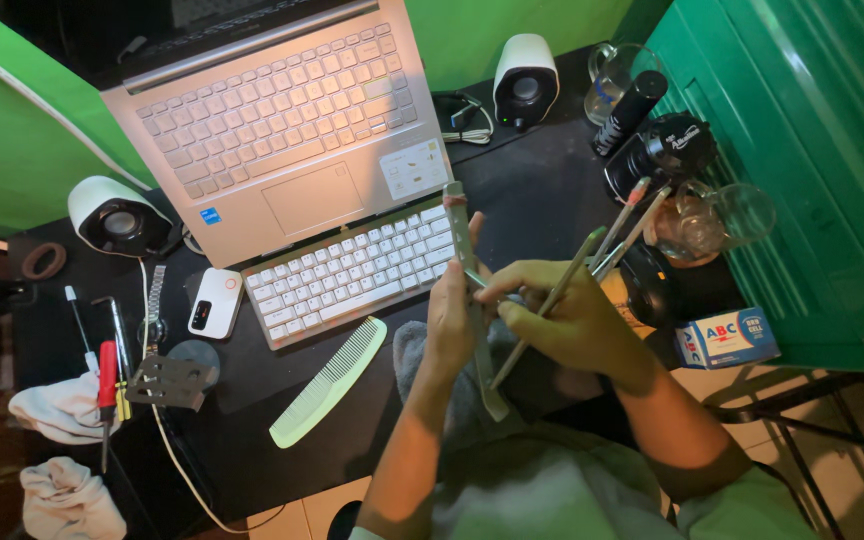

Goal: The person assembles a silver metal laptop stand on a desk, then places a laptop on it. They then move the laptop to a bed and return to the desk to assemble a black plastic laptop cooling stand with fans, using a screwdriver to secure the components.

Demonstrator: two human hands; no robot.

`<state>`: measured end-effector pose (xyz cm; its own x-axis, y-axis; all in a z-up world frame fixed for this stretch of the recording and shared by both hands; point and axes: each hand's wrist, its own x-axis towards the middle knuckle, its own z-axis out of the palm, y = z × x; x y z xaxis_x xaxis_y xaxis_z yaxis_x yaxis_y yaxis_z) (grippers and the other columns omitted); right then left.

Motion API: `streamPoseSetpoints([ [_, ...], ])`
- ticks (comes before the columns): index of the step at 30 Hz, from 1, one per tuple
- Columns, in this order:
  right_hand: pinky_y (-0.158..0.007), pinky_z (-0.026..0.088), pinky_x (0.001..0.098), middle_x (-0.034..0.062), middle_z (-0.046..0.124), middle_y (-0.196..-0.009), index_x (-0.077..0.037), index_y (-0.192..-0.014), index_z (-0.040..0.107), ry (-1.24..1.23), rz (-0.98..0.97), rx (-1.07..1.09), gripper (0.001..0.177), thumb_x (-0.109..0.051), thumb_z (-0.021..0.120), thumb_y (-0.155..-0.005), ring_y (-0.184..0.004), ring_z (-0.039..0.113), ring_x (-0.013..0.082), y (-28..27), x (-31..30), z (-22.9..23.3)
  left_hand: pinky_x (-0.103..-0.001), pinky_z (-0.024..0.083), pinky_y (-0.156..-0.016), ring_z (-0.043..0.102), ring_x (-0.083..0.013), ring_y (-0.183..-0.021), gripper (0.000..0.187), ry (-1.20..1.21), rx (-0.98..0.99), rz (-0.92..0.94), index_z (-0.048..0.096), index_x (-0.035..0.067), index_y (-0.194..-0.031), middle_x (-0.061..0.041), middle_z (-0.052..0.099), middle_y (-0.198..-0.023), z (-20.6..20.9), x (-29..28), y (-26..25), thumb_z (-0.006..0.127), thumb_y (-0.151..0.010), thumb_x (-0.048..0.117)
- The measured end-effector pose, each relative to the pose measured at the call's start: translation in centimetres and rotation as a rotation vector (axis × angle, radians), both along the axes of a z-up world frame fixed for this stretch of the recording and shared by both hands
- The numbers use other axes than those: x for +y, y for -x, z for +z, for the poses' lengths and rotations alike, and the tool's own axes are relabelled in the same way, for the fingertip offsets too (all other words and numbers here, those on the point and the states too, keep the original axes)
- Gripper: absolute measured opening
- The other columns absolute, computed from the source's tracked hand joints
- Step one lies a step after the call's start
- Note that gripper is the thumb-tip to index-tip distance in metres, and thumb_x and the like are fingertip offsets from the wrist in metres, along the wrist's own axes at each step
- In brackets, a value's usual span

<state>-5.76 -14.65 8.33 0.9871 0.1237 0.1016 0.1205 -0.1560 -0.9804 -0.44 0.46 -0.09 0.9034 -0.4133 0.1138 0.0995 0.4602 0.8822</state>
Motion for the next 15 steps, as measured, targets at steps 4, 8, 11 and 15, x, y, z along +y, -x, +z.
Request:
streamPoseSetpoints([
  [4,-0.054,0.033,0.0218,0.0011,0.064,-0.078,-0.004,-0.107,0.075,0.138,-0.044,0.073,0.023,-0.009,0.075,-0.085,-0.061,0.043,0.0037,0.1,0.2,0.7,-0.022,0.041,-0.066,0.049,-0.0054,-0.073,0.065,-0.098,-0.112,0.008,0.034,-0.003,-0.162,0.004,0.05,-0.085,0.2,0.5,0.0,0.029,-0.114,0.041],
  [8,-0.065,0.046,0.0221,-0.0013,0.066,-0.094,-0.004,-0.118,0.067,0.18,-0.123,-0.068,0.048,-0.019,0.087,-0.077,-0.073,0.053,0.0052,0.9,0.1,0.1,-0.022,0.035,-0.057,0.045,-0.0044,-0.064,0.063,-0.16,-0.051,0.051,0.039,-0.003,-0.159,0.005,0.047,-0.076,-0.3,0.4,-0.5,0.042,-0.109,0.035],
  [11,-0.081,0.048,0.0252,0.0005,0.064,-0.106,-0.005,-0.117,0.062,0.212,-0.359,-0.366,0.053,-0.023,0.086,-0.073,-0.091,0.058,0.0103,2.0,-1.0,-1.0,-0.022,0.034,-0.051,0.041,-0.0032,-0.058,0.062,-0.069,0.036,0.074,0.038,-0.001,-0.158,0.006,0.045,-0.074,-0.2,0.5,-0.7,0.046,-0.106,0.031],
  [15,-0.089,0.047,0.0234,-0.0043,0.052,-0.108,-0.009,-0.118,0.056,0.011,-0.779,-0.479,0.033,-0.018,0.078,-0.094,-0.095,0.052,0.0067,1.3,-3.8,-4.3,-0.021,0.036,-0.058,0.043,-0.0033,-0.064,0.058,-0.164,-0.066,0.119,0.043,-0.001,-0.158,0.005,0.046,-0.077,0.0,1.3,-0.9,0.041,-0.108,0.029],
])
